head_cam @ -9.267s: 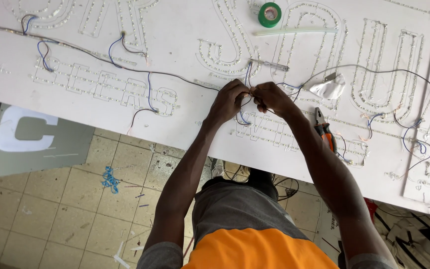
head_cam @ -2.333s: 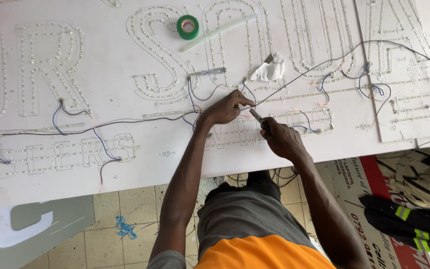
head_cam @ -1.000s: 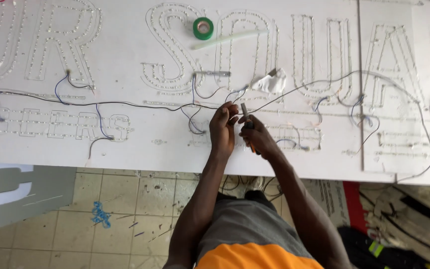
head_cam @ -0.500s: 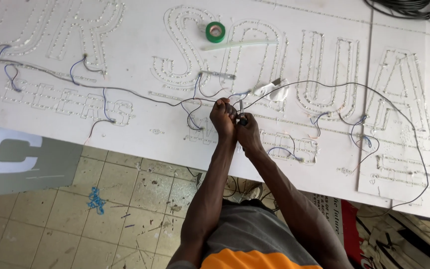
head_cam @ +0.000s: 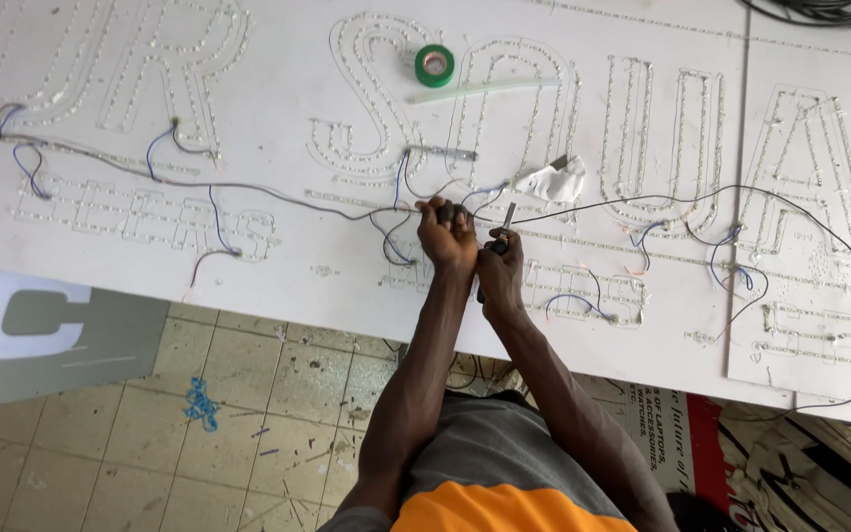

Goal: The person works on a large white board with LED letter outlines, using pliers to strip and twist wires, then connecting them to the LED strips. The person repeatedly cuts, twists, and secures wires to complete the electrical connections for the sign.

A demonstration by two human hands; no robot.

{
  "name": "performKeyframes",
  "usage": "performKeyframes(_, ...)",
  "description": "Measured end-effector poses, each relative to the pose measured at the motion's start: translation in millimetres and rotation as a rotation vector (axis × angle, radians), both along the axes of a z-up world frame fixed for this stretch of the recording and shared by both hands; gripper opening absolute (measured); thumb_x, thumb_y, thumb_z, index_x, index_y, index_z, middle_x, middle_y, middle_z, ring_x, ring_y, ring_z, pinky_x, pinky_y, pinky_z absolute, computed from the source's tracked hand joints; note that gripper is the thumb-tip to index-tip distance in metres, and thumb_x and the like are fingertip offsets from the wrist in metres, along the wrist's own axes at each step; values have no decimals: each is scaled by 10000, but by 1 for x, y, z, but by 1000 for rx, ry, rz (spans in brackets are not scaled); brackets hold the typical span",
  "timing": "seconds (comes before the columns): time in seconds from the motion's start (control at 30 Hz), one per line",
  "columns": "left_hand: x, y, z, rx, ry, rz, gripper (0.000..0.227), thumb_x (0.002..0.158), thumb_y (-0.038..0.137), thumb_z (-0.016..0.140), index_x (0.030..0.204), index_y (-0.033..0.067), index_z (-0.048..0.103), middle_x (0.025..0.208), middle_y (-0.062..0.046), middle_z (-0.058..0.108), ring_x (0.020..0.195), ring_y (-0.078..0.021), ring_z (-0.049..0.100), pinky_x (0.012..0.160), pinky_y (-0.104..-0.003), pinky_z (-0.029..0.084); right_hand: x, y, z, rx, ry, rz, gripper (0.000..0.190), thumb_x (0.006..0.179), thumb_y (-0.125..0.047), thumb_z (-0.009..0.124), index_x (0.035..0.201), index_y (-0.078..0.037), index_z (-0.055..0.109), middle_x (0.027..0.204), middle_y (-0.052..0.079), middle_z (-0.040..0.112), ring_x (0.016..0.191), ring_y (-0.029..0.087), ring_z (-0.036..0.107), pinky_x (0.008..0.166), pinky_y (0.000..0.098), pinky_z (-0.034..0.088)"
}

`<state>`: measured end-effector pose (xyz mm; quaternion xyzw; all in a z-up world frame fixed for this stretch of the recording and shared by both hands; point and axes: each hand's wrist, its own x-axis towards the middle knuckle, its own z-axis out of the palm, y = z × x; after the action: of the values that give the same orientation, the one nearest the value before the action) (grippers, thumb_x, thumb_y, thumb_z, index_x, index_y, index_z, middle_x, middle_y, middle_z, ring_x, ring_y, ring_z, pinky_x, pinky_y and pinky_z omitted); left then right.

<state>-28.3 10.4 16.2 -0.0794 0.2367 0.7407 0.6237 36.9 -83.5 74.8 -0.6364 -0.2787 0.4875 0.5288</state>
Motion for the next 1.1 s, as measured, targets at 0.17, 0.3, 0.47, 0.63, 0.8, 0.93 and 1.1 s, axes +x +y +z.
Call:
performKeyframes(0.17, -37, -40, 33, -34, 110, -149, 422, 1237, 418, 498, 1328, 41, 664, 1121, -122, 572, 1112, -277, 658, 913, -343, 523, 8, 6, -3, -12, 88, 11, 525, 831, -4, 613, 1352, -58, 584, 917, 42, 519, 794, 180, 578, 735, 360, 498)
performKeyframes(0.3, -53, -111, 127, -75, 980, -248, 328, 1155, 196, 666, 1417, 0, 649, 1256, -154, 759, 1204, -255, 728, 1015, -377, 583, 28, 5, 10, -7, 48, 124, 530, 822, -24, 654, 1346, -67, 588, 948, 51, 507, 846, 192, 549, 778, 398, 516)
performKeyframes(0.47, -52, -45, 88, 648, 2097, -334, 322, 1110, 131, 614, 1384, 102, 783, 1178, -115, 821, 1238, -344, 763, 1152, -500, 531, 28, 1, 16, 28, -83, 197, 476, 891, 1, 609, 1365, -43, 601, 1022, 78, 552, 963, 216, 600, 847, 414, 513)
performKeyframes(0.63, -49, -1, 91, 674, 2160, -760, 211, 1106, 201, 650, 1217, 231, 827, 927, 13, 829, 992, -281, 832, 974, -503, 594, 82, 17, 9, 1, -552, 489, 660, 909, 54, 640, 1524, -157, 525, 1298, 223, 756, 1239, 465, 753, 1025, 618, 583)
performKeyframes(0.8, -32, 3, 61, 611, 2030, -695, 203, 1161, 382, 641, 1245, 293, 802, 740, 70, 735, 818, -220, 790, 911, -467, 593, 139, 26, 8, 34, -1377, 573, 632, 952, -111, 724, 1530, -315, 567, 1125, 52, 692, 1165, 417, 741, 961, 571, 566)
performKeyframes(0.93, -24, -6, 89, 576, 1971, -545, 167, 1136, 240, 638, 1135, 190, 797, 789, -62, 753, 889, -351, 796, 918, -542, 612, 132, 31, 24, -7, -1284, 606, 697, 1044, -119, 673, 1685, -325, 492, 1392, 55, 699, 1466, 397, 607, 1156, 636, 487)
performKeyframes(1.1, -28, -3, 69, 566, 2192, -342, 118, 1114, 199, 675, 1113, 190, 793, 837, -31, 749, 897, -311, 795, 899, -508, 627, 164, 44, -31, 112, -1608, 559, 853, 878, -38, 821, 1658, -242, 543, 1458, 110, 673, 1516, 428, 534, 1146, 693, 425)
